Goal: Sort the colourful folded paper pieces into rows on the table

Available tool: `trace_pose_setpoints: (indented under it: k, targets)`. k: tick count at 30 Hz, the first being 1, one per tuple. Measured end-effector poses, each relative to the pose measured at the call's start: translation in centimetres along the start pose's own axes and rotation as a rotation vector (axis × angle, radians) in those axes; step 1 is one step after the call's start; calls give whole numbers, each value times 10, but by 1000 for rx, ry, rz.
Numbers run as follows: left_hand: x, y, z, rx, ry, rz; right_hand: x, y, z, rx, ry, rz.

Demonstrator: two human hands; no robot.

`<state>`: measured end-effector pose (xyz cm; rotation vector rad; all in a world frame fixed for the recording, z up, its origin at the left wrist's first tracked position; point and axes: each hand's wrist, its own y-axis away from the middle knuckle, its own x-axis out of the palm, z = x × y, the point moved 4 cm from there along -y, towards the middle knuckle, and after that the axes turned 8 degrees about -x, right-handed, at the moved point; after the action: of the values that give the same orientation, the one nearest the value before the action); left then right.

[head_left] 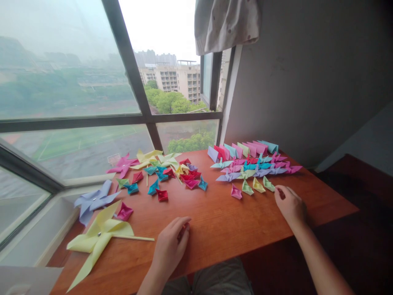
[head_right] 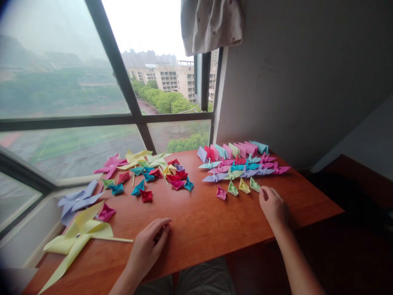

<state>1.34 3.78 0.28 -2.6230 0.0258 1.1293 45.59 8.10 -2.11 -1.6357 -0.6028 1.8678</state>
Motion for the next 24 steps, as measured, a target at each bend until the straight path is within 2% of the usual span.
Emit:
trace_pose_setpoints:
  k: [20,24]
  targets:
    - [1,1,1,1,-10,20,3,-2,1,16,-2,35]
    - [-1,0,0,10,1,0,0,-1,1,28,-5,4]
